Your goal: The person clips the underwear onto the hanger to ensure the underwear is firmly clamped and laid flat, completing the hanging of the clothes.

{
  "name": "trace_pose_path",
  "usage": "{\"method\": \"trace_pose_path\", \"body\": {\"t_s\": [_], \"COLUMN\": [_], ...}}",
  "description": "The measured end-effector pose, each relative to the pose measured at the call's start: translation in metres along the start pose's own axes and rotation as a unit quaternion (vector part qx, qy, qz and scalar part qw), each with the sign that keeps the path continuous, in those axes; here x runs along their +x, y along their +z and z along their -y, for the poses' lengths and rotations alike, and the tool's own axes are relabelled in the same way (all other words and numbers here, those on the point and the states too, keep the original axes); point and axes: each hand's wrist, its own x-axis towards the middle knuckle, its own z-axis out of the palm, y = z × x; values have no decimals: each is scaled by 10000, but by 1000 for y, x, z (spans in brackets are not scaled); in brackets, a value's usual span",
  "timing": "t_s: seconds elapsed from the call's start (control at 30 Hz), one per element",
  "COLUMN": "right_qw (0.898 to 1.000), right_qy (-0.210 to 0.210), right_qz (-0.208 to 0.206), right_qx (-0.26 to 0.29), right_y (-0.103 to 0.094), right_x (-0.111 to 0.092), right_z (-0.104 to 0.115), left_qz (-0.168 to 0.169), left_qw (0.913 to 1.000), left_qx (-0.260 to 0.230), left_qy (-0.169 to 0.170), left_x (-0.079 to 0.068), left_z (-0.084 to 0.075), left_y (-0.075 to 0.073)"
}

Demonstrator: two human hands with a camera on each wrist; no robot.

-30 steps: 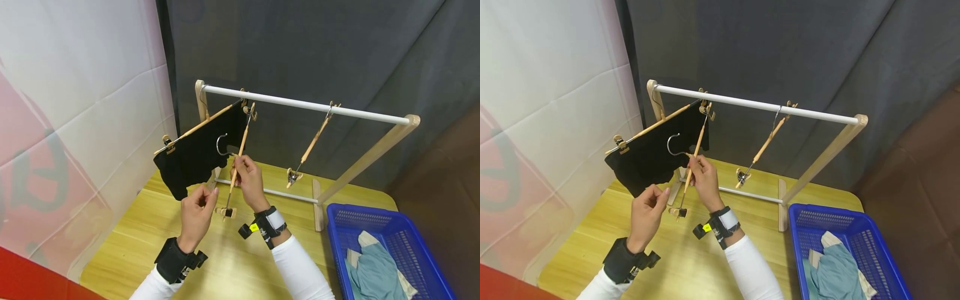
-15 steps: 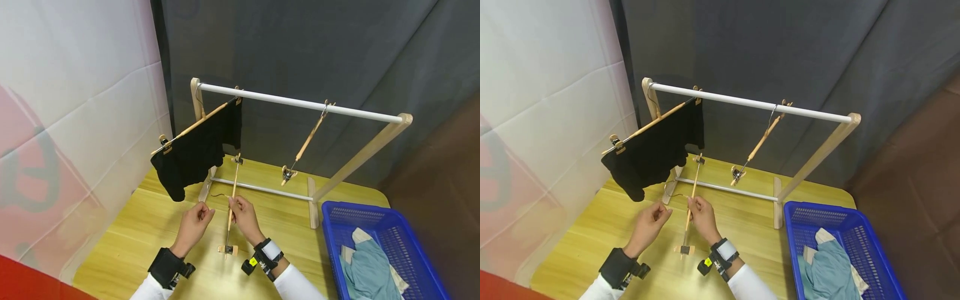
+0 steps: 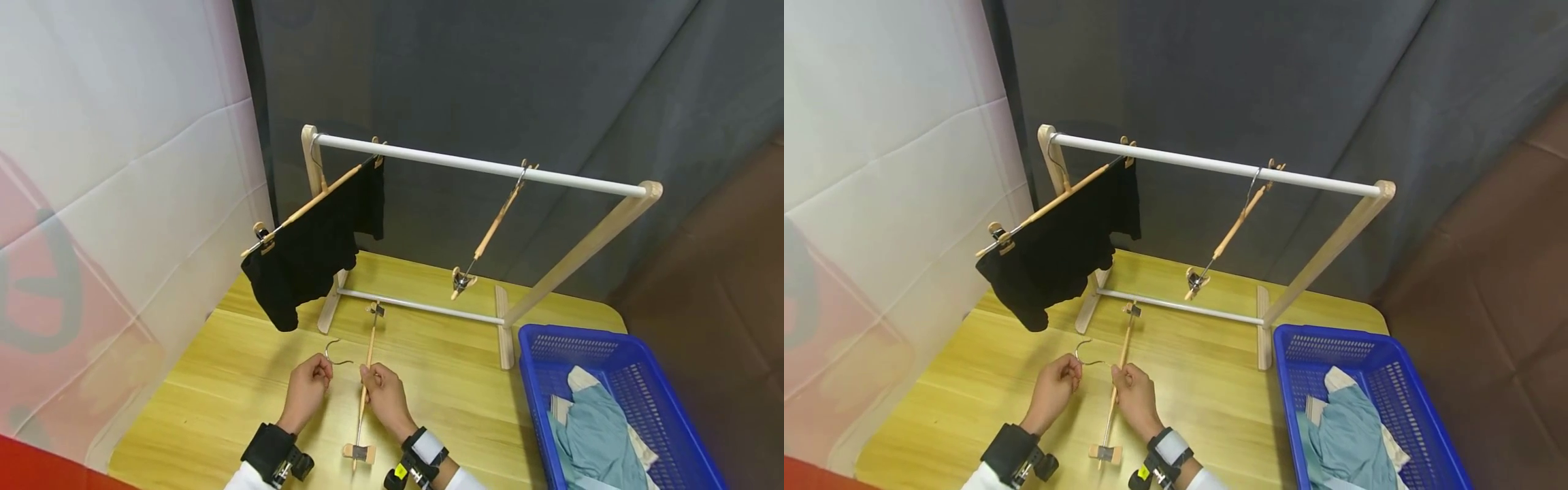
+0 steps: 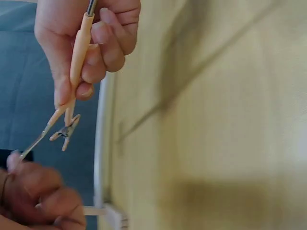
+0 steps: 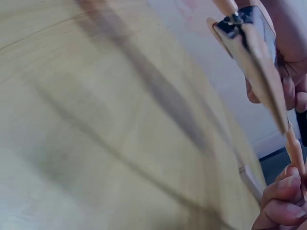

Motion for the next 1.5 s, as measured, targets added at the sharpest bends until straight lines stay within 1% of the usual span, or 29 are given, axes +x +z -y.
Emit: {"method": "trace_pose_path", "body": {"t_s": [0.07,0.17,0.27,0.37,0.47,0.53,0.63,0.7,0.77,0.87,1.0,1.1,1.23,1.33,1.4,1.5], "right_qw": [9999,9993,9985,9977,9962,9954,9950,9946,9940,9916,9839,9788,9750,9712,9711,9743], "right_qy": [-9,-69,-86,58,201,242,172,115,85,130,263,373,400,304,311,278], "right_qz": [-4,9,2,61,122,125,48,65,183,507,887,1041,1149,1343,1451,1435], "right_qx": [-144,-354,-540,-671,-836,-917,-984,-1029,-1080,-1184,-1531,-1727,-1857,-1946,-1867,-1713], "right_y": [0,-2,-3,-1,3,6,9,10,10,9,7,4,2,-4,-12,-38], "right_x": [-2,-4,-6,-8,-10,-12,-15,-15,-14,-12,-9,-6,-3,-4,-9,-17], "right_z": [-5,-11,-16,-22,-27,-28,-29,-29,-28,-26,-21,-18,-16,-16,-15,-7], "left_qz": [-109,-173,-169,-193,-217,-175,-29,55,104,169,341,493,615,706,797,919], "left_qw": [9998,9996,9997,9997,9984,9967,9937,9929,9924,9923,9933,9935,9933,9922,9914,9907], "left_qx": [76,103,58,139,507,788,1109,1188,1222,1223,1102,1015,970,1021,1035,997], "left_qy": [120,207,144,68,93,123,140,96,51,-38,-116,-130,-105,-66,-24,110], "left_x": [-2,-4,-7,-8,-8,-8,-9,-9,-9,-9,-8,-7,-4,-4,-5,-5], "left_z": [5,10,14,18,21,22,22,21,21,21,23,23,22,19,18,11], "left_y": [2,6,8,10,12,14,15,16,17,18,19,20,22,23,25,29]}}
